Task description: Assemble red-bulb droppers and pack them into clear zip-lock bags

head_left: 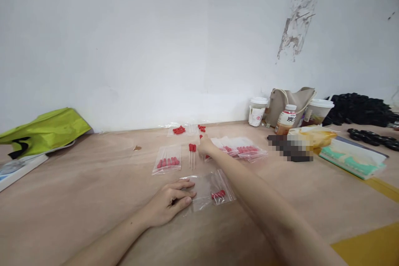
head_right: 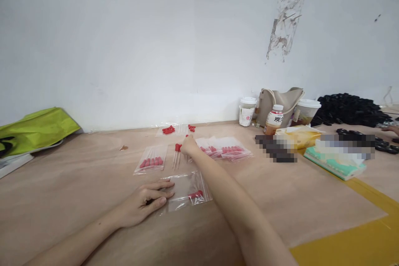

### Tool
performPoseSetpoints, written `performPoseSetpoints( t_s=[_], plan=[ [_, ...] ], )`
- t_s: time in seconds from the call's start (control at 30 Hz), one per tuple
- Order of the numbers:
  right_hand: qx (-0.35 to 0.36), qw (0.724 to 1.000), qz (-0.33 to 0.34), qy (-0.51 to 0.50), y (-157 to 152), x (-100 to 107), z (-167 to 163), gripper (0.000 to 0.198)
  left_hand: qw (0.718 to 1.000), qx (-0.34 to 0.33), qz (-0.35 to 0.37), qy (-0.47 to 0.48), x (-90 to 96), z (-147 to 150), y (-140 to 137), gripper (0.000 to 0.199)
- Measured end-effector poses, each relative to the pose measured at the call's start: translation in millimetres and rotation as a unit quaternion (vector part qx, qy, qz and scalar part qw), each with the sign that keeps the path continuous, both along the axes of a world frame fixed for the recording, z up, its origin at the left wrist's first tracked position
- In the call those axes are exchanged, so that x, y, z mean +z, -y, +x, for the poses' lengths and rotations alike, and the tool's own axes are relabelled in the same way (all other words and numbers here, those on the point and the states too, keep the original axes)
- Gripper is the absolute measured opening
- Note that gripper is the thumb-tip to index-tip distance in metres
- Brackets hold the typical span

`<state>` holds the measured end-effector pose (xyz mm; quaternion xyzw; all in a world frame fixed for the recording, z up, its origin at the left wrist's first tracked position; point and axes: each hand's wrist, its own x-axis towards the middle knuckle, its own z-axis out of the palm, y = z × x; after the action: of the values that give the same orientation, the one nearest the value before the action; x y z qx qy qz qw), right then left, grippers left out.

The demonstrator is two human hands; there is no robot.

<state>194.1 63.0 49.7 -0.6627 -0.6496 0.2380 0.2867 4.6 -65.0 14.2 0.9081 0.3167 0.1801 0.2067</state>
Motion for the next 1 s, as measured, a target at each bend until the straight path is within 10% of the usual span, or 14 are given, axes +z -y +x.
performPoseSetpoints(
  t_s=[0.17,0.37,1.0],
  plan=[
    [0.009,0.994,0.062,-0.089,43.1,-1.4,57.0,0.056,1.0,0.002,0.007,-0.003,0.2,1.4,-1.0,0.032],
    [-0.048,0.913,0.162,-0.372,100.8,-42.7,118.4,0.065,1.0,0.001,0.016,-0.019,3.2,5.0,-1.1,0.036],
    [0.002,0.819,-0.05,-0.571,130.7,-49.0,104.3,0.013,0.999,0.011,0.031,-0.021,-0.5,2.6,-1.4,0.043]
  ],
)
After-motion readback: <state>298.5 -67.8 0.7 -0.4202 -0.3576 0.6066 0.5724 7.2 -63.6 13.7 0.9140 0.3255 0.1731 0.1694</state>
